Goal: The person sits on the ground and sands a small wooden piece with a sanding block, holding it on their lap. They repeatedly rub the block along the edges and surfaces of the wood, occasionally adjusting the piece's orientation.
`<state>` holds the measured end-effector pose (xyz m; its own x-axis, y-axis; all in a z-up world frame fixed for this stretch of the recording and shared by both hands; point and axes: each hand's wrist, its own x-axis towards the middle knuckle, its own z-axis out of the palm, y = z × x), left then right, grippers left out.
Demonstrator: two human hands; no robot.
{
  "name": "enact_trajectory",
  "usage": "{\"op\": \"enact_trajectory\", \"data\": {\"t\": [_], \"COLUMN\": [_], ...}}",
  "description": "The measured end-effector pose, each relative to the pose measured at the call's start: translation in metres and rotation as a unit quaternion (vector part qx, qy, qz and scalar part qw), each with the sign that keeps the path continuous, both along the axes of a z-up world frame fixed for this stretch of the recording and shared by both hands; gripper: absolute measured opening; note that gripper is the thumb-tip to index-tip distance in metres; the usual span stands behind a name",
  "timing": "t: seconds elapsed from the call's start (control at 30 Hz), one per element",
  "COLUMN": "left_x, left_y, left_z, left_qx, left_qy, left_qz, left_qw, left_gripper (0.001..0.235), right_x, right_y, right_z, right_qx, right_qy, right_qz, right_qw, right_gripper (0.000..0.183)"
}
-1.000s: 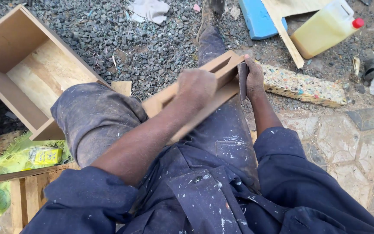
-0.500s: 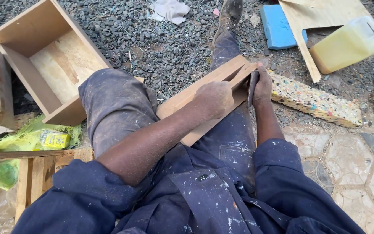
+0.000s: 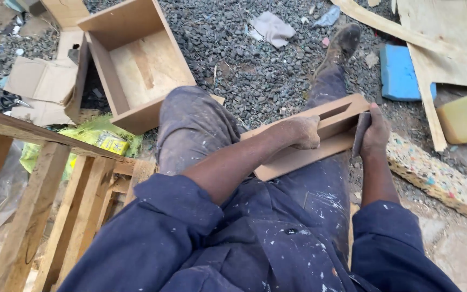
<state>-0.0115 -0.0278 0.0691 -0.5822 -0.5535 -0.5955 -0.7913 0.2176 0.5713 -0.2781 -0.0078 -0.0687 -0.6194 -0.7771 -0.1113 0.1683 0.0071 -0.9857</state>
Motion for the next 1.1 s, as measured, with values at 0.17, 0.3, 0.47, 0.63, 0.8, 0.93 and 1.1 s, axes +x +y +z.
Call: {"op": "enact_trajectory", "data": {"t": [0.17,0.3,0.47,0.63,0.8,0.93,1.1], "left_x": [0.003,-0.019,-0.005,0.02,0.07,0.095,0.069], "left_y": [-0.014,-0.018,0.0,0.001,-0.032,0.003,-0.006], "left_z": [-0.02,-0.022,0.067,0.034,-0.019,0.078,0.063], "left_qx": [-0.081,-0.189,-0.177,-0.211,-0.053,0.01,0.06], "left_qy": [-0.008,-0.067,-0.107,-0.087,-0.001,0.007,0.028], "left_qz": [-0.054,-0.142,-0.056,-0.085,0.036,0.077,0.02], "left_qw": [0.995,0.969,0.977,0.97,0.998,0.997,0.998], "left_gripper": [0.058,0.05,0.041,0.031,0.048,0.062,0.119], "right_x": [0.047,0.088,0.093,0.109,0.12,0.116,0.116], "right_y": [0.011,0.015,-0.012,-0.027,-0.027,-0.027,-0.027], "right_z": [0.046,0.072,0.033,0.03,0.057,0.021,0.011], "right_qx": [-0.006,0.006,0.044,0.055,0.019,0.006,0.191], "right_qy": [-0.003,-0.074,-0.122,-0.146,-0.032,0.036,0.169], "right_qz": [-0.003,-0.042,-0.025,0.017,0.067,0.073,0.002], "right_qw": [1.0,0.996,0.991,0.988,0.997,0.997,0.967], "right_gripper": [0.035,0.034,0.039,0.039,0.043,0.047,0.069]}}
